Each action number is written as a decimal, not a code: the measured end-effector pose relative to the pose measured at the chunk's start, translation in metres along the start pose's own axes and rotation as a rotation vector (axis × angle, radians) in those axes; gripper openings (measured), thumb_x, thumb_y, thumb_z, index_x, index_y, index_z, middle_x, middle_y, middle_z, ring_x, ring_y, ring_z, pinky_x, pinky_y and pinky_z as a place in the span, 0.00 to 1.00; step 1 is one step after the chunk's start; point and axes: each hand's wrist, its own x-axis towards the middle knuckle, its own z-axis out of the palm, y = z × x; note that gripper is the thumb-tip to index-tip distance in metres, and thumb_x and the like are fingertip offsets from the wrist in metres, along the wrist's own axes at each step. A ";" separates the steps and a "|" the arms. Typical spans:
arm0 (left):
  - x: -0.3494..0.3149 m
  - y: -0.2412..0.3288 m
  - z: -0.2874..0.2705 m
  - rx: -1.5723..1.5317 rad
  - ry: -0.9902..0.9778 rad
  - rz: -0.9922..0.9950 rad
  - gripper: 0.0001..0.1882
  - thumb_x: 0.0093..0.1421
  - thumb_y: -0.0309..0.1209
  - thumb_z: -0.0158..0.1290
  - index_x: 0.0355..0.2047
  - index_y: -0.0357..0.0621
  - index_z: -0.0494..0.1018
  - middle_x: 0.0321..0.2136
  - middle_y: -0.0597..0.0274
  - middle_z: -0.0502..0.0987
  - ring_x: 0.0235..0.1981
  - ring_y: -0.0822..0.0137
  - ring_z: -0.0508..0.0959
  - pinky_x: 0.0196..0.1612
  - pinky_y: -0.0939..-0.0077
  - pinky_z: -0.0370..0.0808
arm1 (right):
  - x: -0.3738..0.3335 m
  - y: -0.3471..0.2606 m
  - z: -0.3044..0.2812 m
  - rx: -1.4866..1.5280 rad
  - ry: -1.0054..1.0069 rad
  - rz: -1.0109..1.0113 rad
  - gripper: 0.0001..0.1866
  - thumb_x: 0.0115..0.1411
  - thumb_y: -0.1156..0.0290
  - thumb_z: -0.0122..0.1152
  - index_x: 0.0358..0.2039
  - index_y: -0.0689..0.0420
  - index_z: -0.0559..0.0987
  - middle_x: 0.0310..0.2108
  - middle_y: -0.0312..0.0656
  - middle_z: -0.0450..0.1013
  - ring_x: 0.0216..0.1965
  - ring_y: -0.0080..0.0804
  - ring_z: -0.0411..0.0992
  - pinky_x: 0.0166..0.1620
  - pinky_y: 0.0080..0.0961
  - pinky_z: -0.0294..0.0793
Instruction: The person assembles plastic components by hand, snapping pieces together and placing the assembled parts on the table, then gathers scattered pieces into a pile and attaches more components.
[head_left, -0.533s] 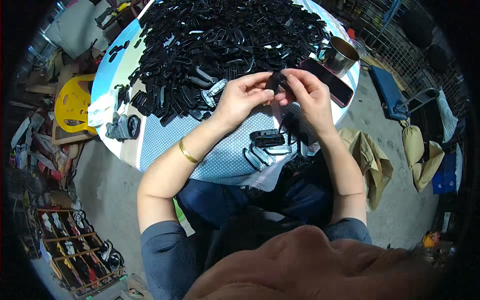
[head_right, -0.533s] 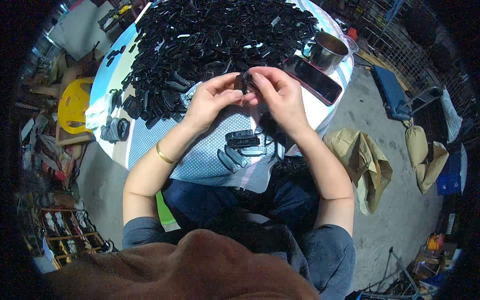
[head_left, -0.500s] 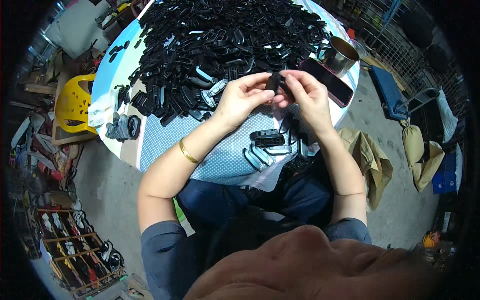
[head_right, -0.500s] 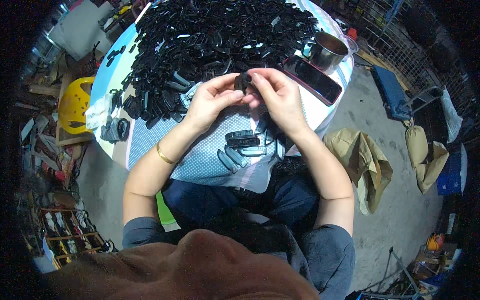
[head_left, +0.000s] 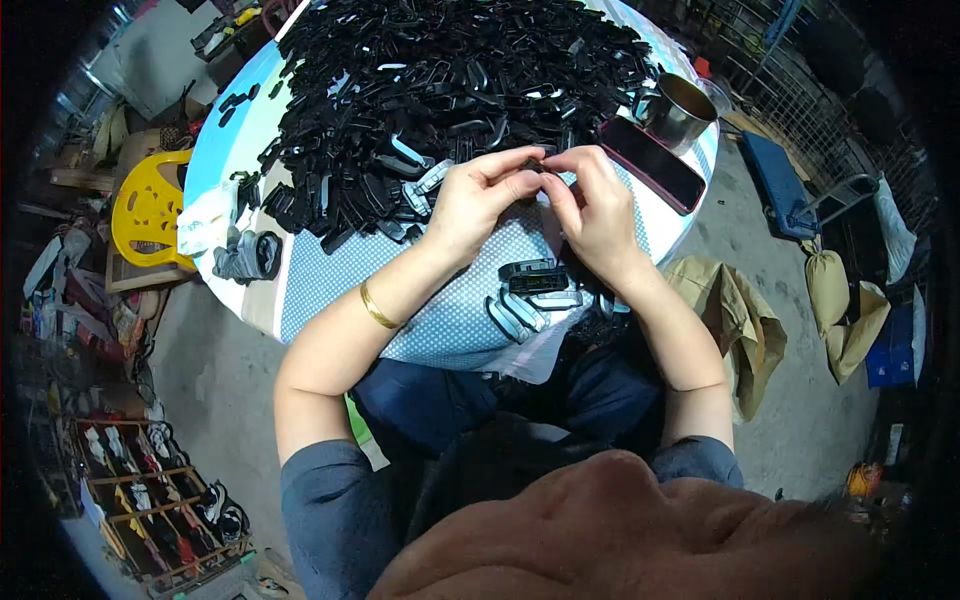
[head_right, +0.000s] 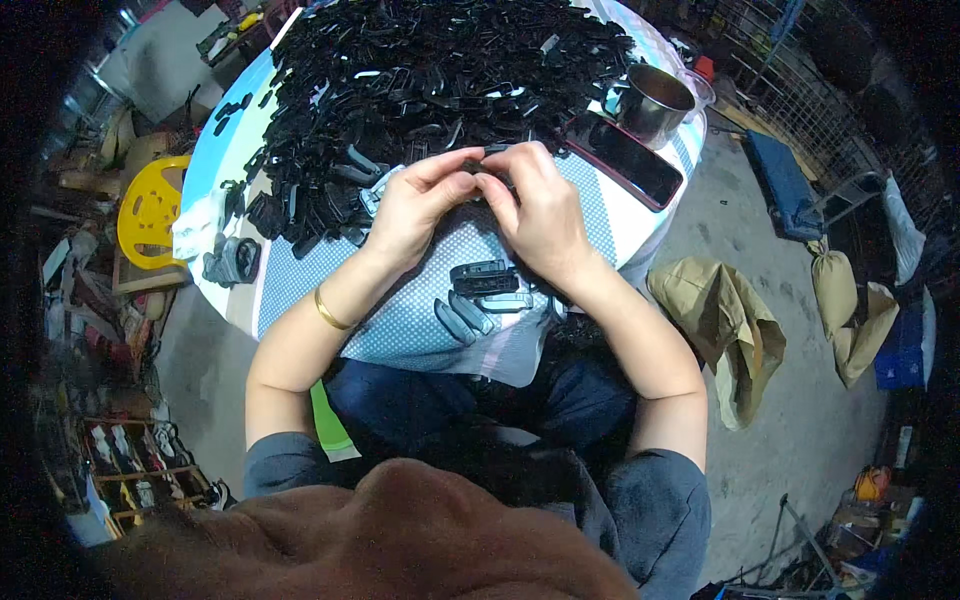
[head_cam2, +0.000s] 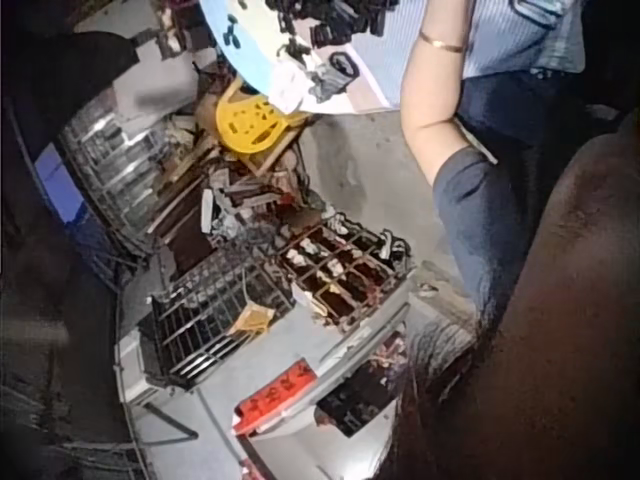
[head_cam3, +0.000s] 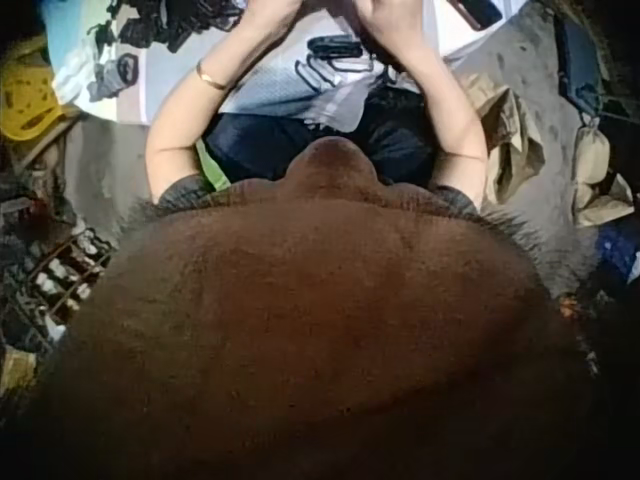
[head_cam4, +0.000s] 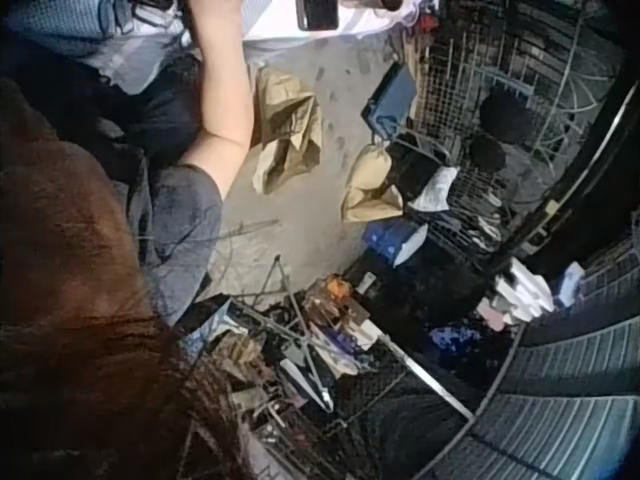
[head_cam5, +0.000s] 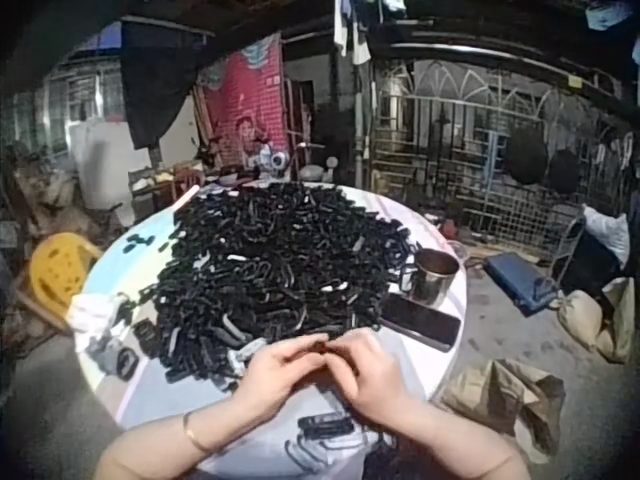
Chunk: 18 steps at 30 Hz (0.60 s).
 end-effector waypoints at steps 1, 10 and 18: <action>0.001 0.002 -0.002 -0.106 0.004 -0.035 0.17 0.60 0.25 0.50 0.50 0.33 0.68 0.42 0.56 0.75 0.40 0.70 0.76 0.47 0.78 0.73 | 0.001 -0.004 -0.002 0.050 -0.035 0.136 0.13 0.53 0.68 0.63 0.34 0.63 0.74 0.26 0.44 0.71 0.21 0.29 0.72 0.23 0.22 0.69; 0.005 0.009 -0.016 -0.149 -0.170 0.046 0.16 0.61 0.27 0.49 0.48 0.32 0.69 0.45 0.52 0.74 0.46 0.65 0.74 0.53 0.72 0.69 | 0.000 -0.004 -0.014 0.375 -0.368 0.392 0.13 0.53 0.68 0.63 0.33 0.65 0.78 0.25 0.45 0.74 0.22 0.28 0.73 0.24 0.23 0.69; 0.006 0.014 -0.018 -0.132 -0.098 -0.044 0.15 0.60 0.27 0.51 0.46 0.33 0.71 0.40 0.55 0.77 0.41 0.69 0.76 0.48 0.76 0.72 | 0.013 0.016 -0.020 0.241 -0.475 0.091 0.15 0.49 0.66 0.66 0.33 0.64 0.78 0.30 0.49 0.75 0.30 0.40 0.75 0.33 0.28 0.72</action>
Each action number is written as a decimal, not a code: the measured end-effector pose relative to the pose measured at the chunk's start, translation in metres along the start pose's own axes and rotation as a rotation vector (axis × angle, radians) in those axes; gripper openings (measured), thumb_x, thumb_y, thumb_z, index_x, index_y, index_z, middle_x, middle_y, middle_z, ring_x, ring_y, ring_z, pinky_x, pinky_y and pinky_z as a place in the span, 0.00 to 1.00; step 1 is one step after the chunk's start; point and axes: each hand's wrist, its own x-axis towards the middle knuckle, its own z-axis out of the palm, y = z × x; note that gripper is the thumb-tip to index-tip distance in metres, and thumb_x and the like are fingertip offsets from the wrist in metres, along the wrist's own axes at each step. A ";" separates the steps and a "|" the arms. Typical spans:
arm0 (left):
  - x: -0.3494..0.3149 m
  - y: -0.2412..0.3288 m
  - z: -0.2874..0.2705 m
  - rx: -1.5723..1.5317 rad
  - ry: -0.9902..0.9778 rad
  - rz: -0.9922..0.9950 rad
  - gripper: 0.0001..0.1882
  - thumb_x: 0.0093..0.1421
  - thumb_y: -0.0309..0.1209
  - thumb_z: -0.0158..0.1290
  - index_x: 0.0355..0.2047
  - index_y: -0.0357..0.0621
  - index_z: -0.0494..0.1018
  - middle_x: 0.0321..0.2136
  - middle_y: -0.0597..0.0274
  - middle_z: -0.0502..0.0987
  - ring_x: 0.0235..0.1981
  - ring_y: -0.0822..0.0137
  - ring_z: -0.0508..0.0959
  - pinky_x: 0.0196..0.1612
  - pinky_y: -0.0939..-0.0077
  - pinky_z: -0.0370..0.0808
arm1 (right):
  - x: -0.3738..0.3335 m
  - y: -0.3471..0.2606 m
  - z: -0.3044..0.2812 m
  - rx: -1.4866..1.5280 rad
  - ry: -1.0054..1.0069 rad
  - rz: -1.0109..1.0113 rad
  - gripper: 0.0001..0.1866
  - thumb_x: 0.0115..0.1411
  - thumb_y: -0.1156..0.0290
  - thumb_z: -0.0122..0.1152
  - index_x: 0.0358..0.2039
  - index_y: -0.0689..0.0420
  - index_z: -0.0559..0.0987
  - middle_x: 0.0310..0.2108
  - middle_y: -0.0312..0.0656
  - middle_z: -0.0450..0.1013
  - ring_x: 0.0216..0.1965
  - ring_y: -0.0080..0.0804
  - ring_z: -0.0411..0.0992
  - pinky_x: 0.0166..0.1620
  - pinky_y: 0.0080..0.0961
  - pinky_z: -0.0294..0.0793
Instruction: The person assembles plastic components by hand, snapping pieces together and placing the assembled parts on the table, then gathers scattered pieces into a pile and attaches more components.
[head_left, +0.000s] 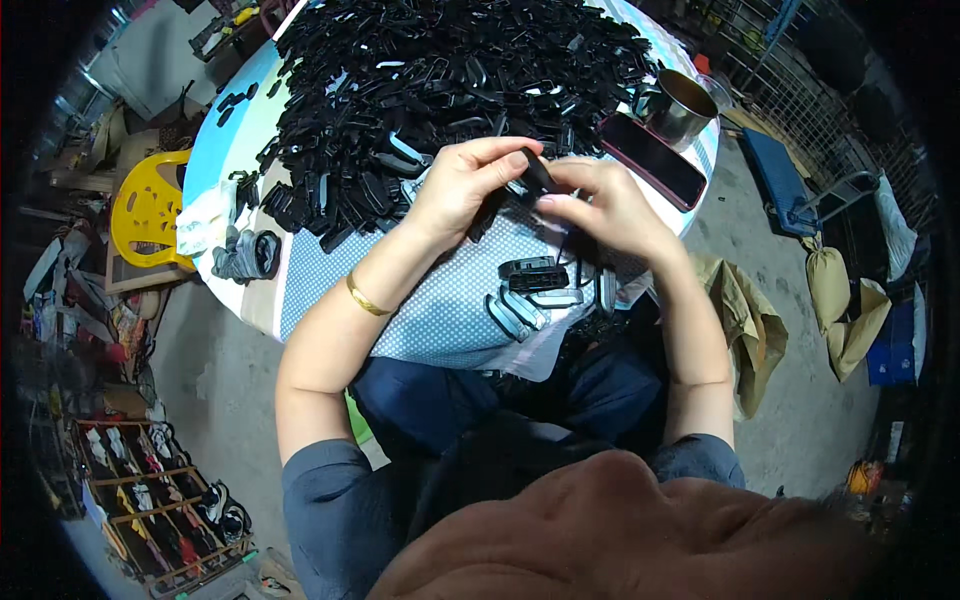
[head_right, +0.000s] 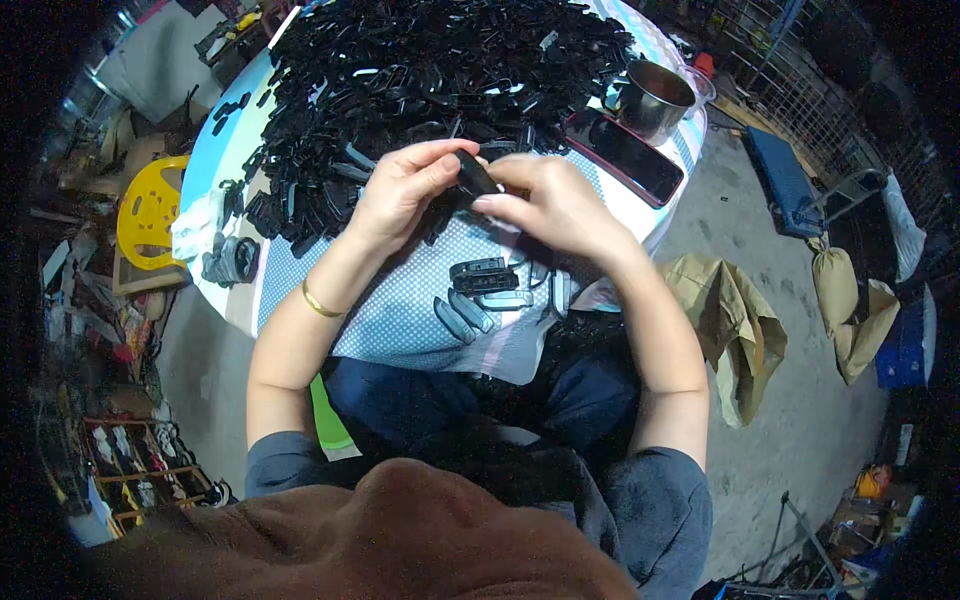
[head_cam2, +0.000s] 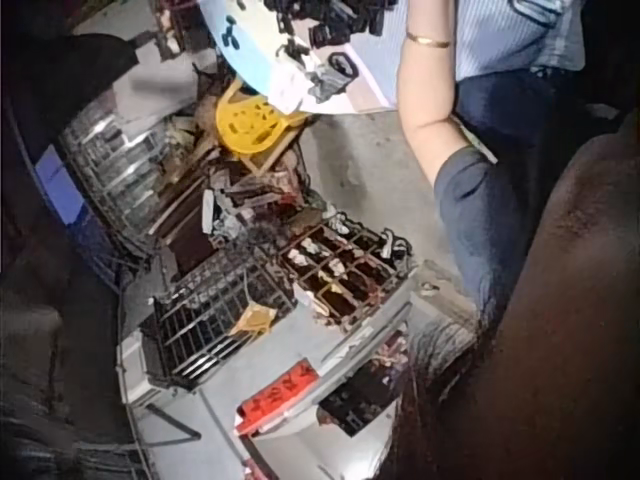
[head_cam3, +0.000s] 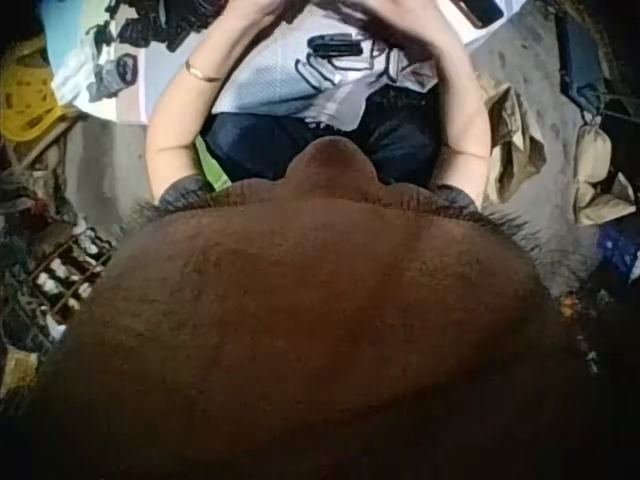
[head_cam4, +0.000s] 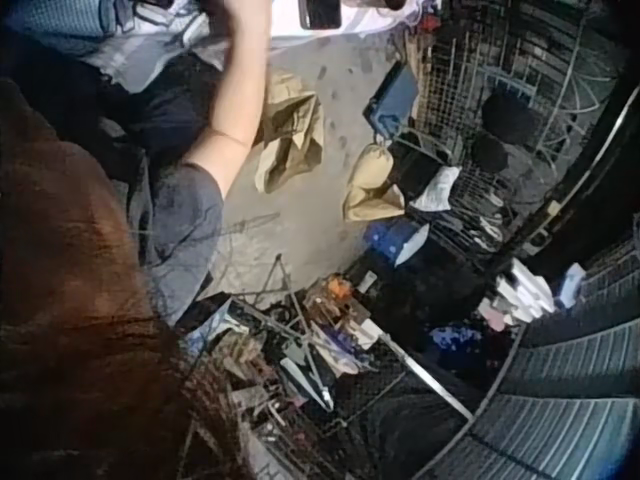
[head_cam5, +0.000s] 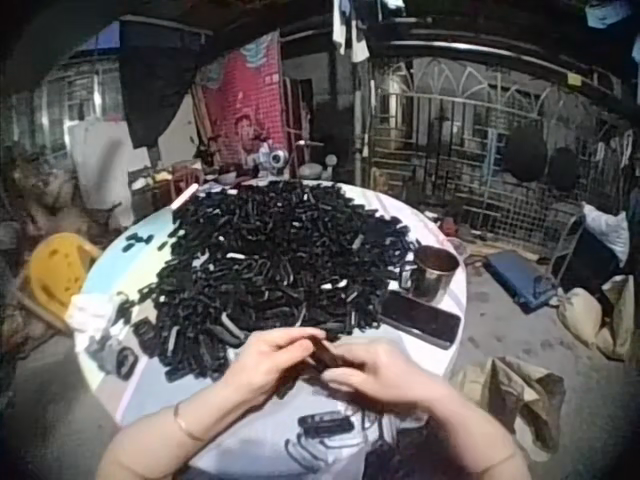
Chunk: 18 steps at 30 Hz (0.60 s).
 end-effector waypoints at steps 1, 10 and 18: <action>0.000 0.010 0.003 0.211 -0.026 -0.010 0.15 0.59 0.26 0.51 0.47 0.33 0.71 0.39 0.56 0.77 0.40 0.71 0.76 0.46 0.78 0.72 | 0.002 0.002 -0.010 0.146 -0.061 0.048 0.18 0.49 0.63 0.66 0.35 0.63 0.79 0.33 0.47 0.76 0.32 0.36 0.75 0.35 0.27 0.73; -0.012 -0.007 0.023 0.919 -0.286 0.039 0.14 0.54 0.31 0.57 0.37 0.34 0.75 0.27 0.57 0.79 0.27 0.73 0.77 0.34 0.79 0.73 | -0.001 0.039 -0.004 -0.376 -0.033 0.242 0.19 0.46 0.62 0.65 0.36 0.61 0.80 0.28 0.49 0.76 0.30 0.42 0.76 0.37 0.31 0.74; 0.003 -0.005 0.002 0.082 0.109 -0.124 0.18 0.62 0.30 0.50 0.50 0.36 0.68 0.32 0.65 0.75 0.27 0.80 0.73 0.30 0.89 0.72 | 0.010 0.009 0.017 0.424 0.193 0.359 0.13 0.57 0.67 0.59 0.39 0.61 0.77 0.27 0.34 0.74 0.23 0.16 0.69 0.26 0.14 0.68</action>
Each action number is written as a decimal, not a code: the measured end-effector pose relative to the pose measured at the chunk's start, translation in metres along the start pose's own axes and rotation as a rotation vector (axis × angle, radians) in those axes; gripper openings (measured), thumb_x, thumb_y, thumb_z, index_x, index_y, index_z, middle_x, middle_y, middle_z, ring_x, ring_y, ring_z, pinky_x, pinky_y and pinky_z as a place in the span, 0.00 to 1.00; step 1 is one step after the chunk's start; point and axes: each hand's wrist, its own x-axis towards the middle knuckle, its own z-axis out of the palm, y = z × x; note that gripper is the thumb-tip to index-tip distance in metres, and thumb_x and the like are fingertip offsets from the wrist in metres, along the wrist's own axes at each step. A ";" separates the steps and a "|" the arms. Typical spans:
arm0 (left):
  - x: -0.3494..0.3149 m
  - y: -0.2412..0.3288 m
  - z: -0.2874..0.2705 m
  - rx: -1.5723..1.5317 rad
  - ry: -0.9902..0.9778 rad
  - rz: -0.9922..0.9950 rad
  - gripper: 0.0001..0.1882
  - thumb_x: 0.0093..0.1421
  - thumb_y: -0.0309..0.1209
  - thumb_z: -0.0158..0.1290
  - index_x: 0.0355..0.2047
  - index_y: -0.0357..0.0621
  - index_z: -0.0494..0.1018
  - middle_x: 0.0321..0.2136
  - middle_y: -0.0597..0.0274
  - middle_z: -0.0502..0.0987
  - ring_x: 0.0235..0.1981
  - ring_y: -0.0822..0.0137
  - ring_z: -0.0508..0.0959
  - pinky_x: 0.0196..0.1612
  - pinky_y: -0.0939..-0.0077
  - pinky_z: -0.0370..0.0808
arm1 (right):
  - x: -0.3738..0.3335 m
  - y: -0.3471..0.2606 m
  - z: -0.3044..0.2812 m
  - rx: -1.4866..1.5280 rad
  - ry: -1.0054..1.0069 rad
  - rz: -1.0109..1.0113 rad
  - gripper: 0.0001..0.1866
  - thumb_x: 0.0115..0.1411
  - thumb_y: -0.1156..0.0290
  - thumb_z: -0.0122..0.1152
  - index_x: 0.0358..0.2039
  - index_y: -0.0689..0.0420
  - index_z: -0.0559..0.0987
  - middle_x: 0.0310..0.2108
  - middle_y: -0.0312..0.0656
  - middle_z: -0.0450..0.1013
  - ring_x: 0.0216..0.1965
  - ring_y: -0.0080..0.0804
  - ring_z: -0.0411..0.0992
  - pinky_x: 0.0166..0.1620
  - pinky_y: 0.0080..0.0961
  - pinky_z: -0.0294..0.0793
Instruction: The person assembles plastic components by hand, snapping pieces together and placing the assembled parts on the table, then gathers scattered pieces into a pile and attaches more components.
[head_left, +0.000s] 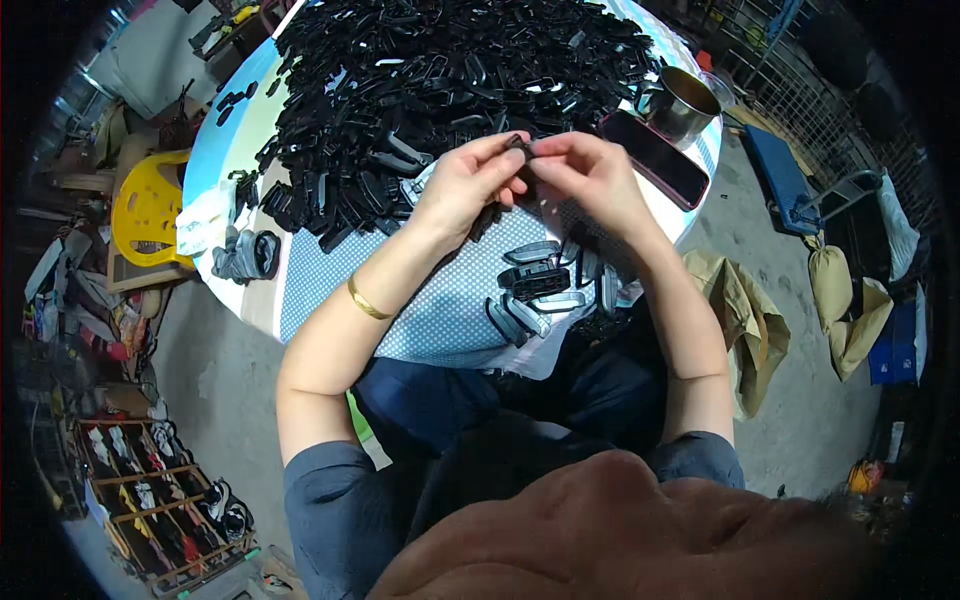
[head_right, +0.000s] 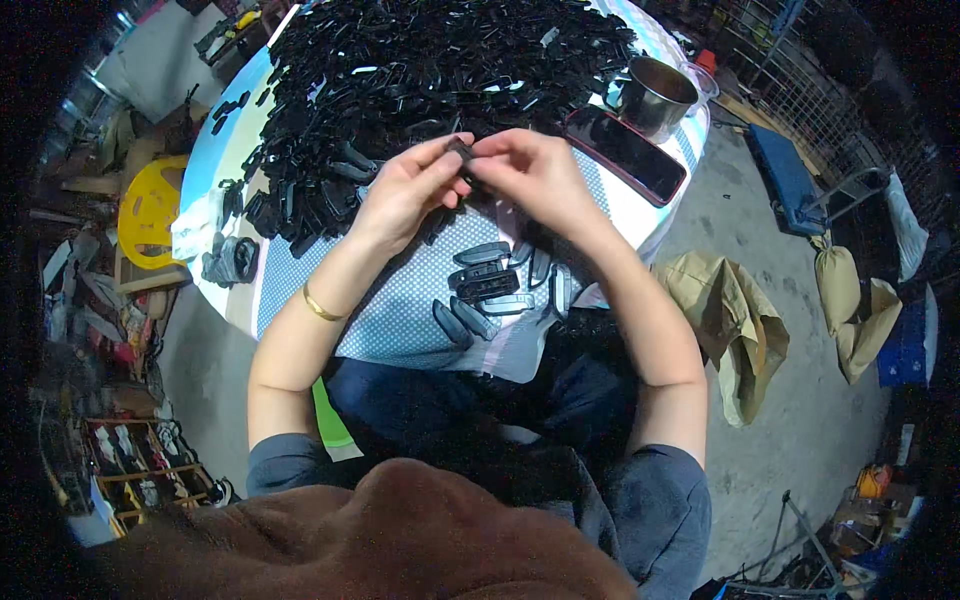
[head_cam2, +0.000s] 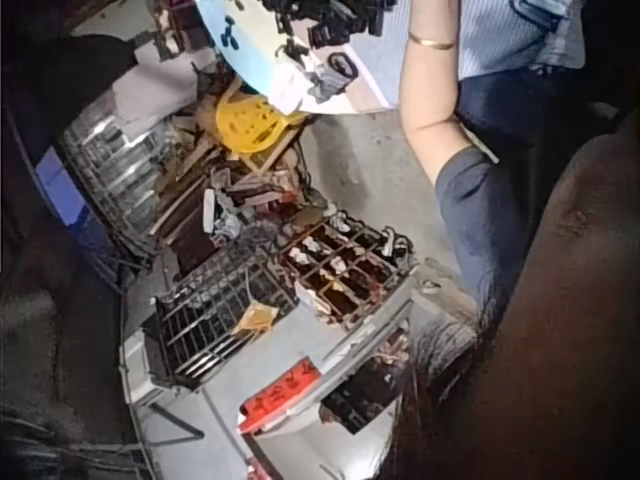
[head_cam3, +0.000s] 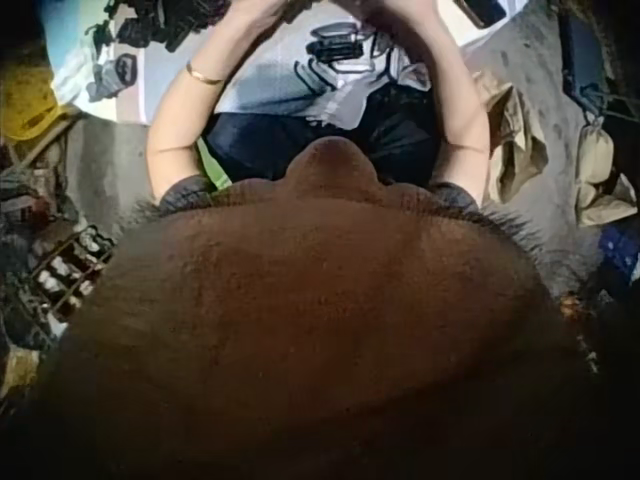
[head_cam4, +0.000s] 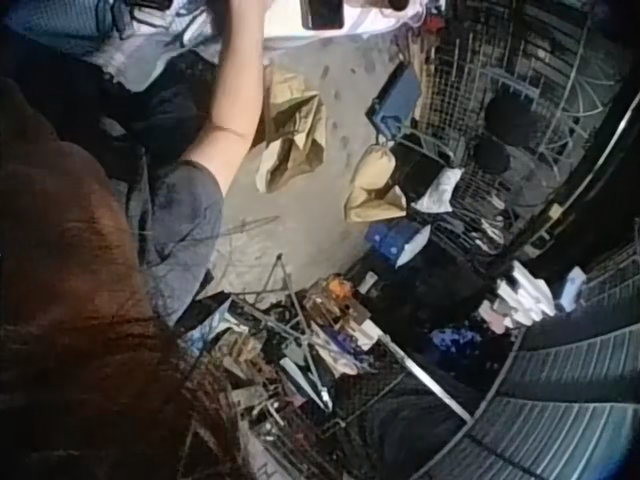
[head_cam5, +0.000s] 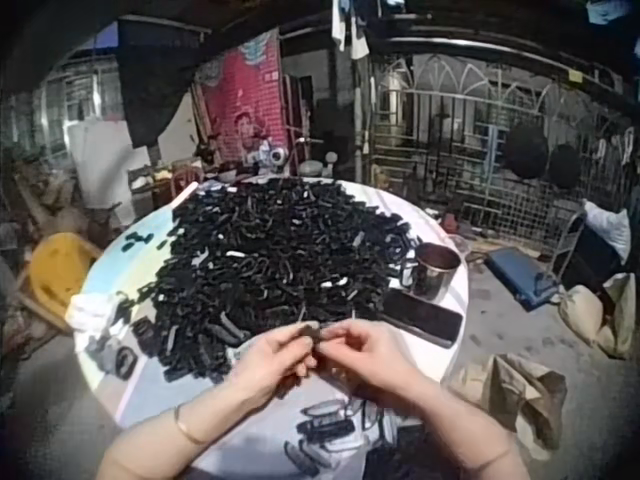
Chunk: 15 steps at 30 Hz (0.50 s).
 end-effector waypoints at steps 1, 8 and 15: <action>0.002 -0.001 -0.003 -0.010 0.006 0.035 0.17 0.61 0.30 0.50 0.50 0.36 0.68 0.32 0.65 0.76 0.28 0.80 0.73 0.30 0.89 0.71 | 0.000 -0.004 0.004 -0.007 -0.038 0.067 0.12 0.58 0.67 0.59 0.38 0.61 0.77 0.28 0.34 0.74 0.25 0.15 0.69 0.27 0.14 0.69; 0.013 0.002 -0.016 -0.059 0.140 0.230 0.12 0.60 0.30 0.53 0.43 0.39 0.71 0.36 0.63 0.78 0.29 0.80 0.73 0.31 0.87 0.69 | 0.003 0.008 0.013 -0.809 -0.090 -0.343 0.11 0.50 0.64 0.62 0.29 0.58 0.80 0.29 0.45 0.72 0.35 0.43 0.72 0.38 0.34 0.73; 0.007 0.001 -0.009 0.036 0.105 0.139 0.18 0.60 0.25 0.51 0.51 0.35 0.67 0.38 0.59 0.77 0.31 0.76 0.75 0.37 0.85 0.74 | 0.002 0.006 0.007 -1.002 -0.010 -0.363 0.05 0.47 0.72 0.55 0.23 0.60 0.75 0.28 0.46 0.70 0.35 0.43 0.71 0.38 0.38 0.72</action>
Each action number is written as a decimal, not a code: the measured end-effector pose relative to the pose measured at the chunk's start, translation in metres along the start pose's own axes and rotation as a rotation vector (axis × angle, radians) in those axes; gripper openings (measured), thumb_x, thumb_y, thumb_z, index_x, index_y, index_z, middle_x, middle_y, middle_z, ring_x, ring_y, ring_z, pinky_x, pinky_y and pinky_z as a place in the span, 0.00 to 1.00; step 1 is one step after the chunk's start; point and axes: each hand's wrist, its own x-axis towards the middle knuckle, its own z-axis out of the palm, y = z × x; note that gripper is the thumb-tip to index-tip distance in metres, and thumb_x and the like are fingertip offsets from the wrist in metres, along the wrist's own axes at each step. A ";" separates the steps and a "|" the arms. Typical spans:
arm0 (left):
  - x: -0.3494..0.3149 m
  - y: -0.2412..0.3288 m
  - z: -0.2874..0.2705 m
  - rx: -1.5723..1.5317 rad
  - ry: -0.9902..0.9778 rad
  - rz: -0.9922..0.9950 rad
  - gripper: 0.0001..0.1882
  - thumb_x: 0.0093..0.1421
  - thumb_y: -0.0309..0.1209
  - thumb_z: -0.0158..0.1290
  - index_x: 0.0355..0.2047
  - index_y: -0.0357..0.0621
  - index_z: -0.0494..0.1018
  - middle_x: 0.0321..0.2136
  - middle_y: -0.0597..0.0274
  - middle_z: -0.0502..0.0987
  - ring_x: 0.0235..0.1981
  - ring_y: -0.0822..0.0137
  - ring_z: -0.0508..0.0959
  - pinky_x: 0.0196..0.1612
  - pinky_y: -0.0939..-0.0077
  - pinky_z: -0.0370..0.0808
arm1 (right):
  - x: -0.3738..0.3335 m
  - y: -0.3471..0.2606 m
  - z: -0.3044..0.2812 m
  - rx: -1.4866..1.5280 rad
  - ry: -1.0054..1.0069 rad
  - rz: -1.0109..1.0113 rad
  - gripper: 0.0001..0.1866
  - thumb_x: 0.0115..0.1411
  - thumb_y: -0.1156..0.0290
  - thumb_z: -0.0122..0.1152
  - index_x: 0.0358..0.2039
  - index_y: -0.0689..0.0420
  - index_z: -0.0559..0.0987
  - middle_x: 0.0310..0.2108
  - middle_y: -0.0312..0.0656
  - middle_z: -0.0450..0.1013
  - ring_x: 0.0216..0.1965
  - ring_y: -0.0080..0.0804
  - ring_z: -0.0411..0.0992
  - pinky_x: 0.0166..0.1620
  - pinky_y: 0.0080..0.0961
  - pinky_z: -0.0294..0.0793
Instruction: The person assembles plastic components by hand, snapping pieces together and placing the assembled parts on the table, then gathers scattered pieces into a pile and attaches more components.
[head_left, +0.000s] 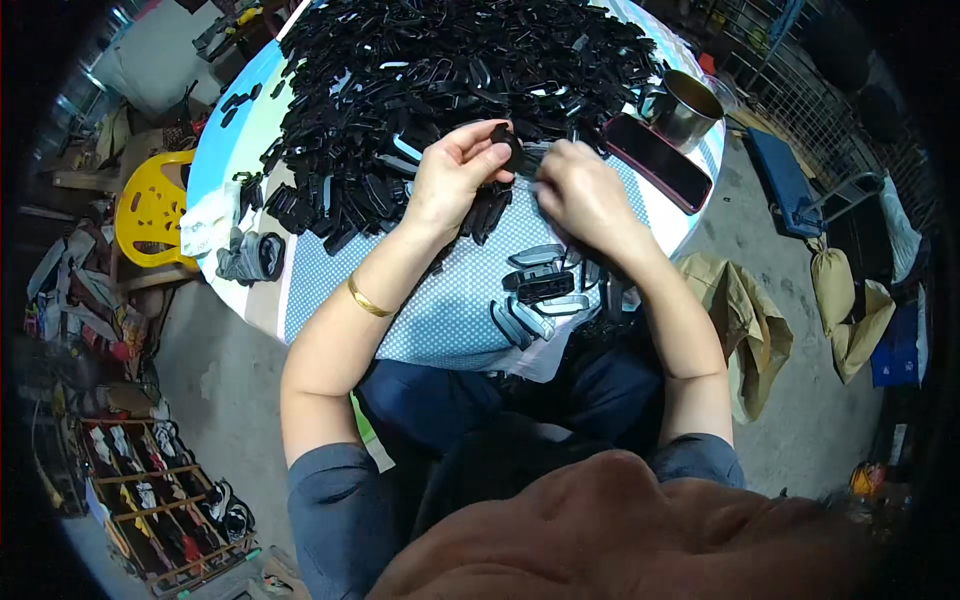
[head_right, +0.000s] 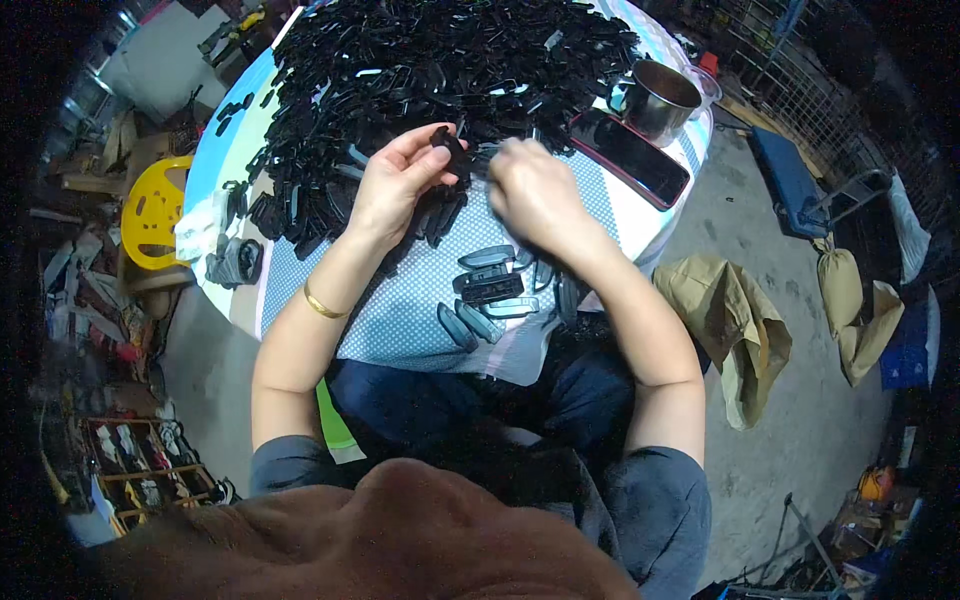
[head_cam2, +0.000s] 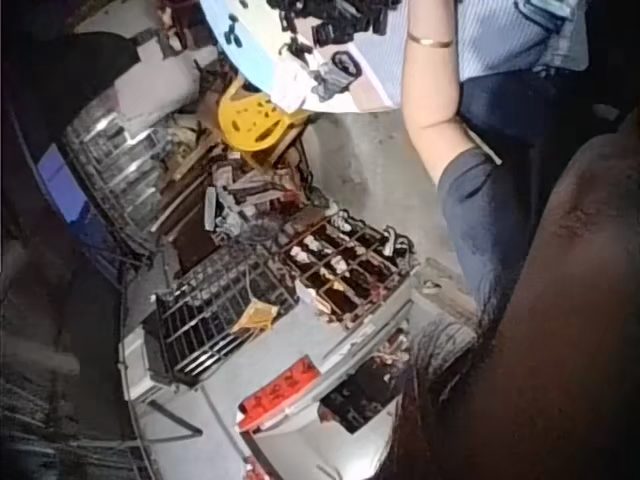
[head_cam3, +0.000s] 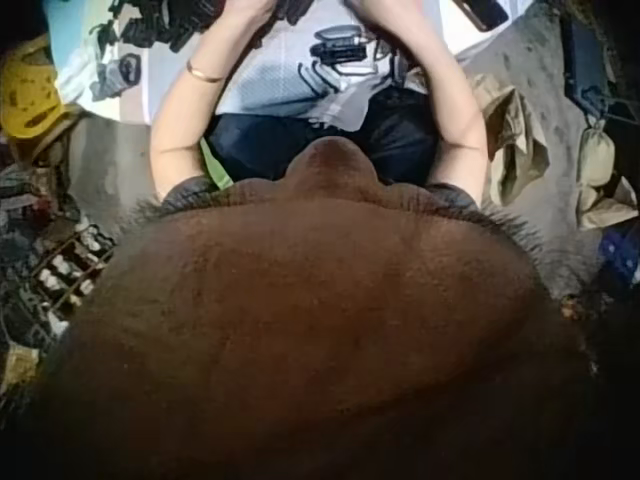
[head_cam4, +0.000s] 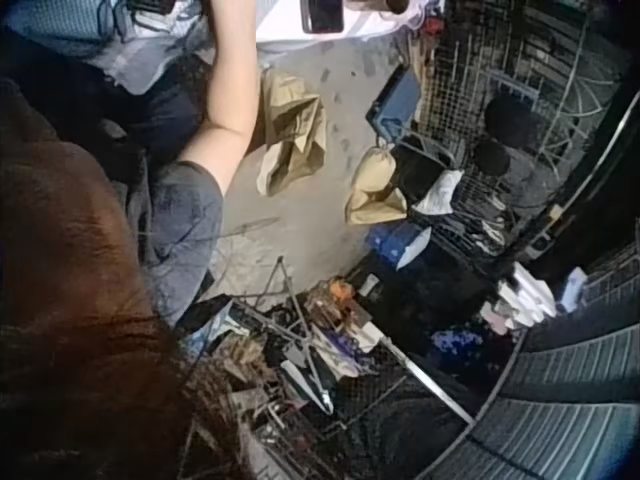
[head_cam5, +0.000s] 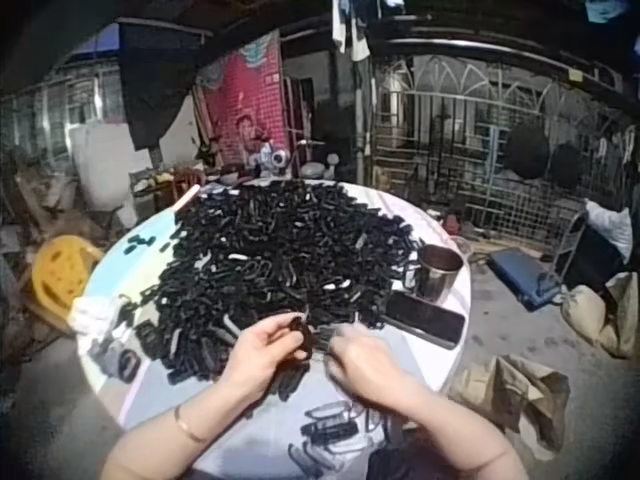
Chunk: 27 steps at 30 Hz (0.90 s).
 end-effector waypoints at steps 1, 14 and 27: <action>-0.001 0.000 0.000 -0.001 0.003 0.002 0.18 0.60 0.25 0.51 0.51 0.35 0.67 0.38 0.59 0.77 0.31 0.76 0.75 0.37 0.85 0.74 | 0.001 0.004 -0.008 0.098 0.045 0.014 0.07 0.48 0.71 0.55 0.25 0.61 0.75 0.28 0.47 0.72 0.32 0.45 0.72 0.36 0.38 0.72; -0.006 -0.007 0.007 0.277 -0.060 0.153 0.16 0.58 0.22 0.51 0.48 0.36 0.71 0.35 0.62 0.76 0.33 0.76 0.75 0.39 0.83 0.73 | -0.005 -0.002 -0.018 0.910 0.040 0.255 0.12 0.62 0.72 0.50 0.40 0.66 0.76 0.30 0.44 0.74 0.23 0.23 0.75 0.25 0.18 0.73; -0.007 -0.003 0.006 0.085 -0.090 0.021 0.17 0.59 0.22 0.50 0.49 0.34 0.69 0.40 0.58 0.76 0.34 0.73 0.76 0.40 0.82 0.76 | -0.006 -0.013 -0.014 0.896 0.152 0.248 0.10 0.62 0.73 0.49 0.40 0.65 0.76 0.30 0.41 0.72 0.22 0.23 0.73 0.23 0.17 0.72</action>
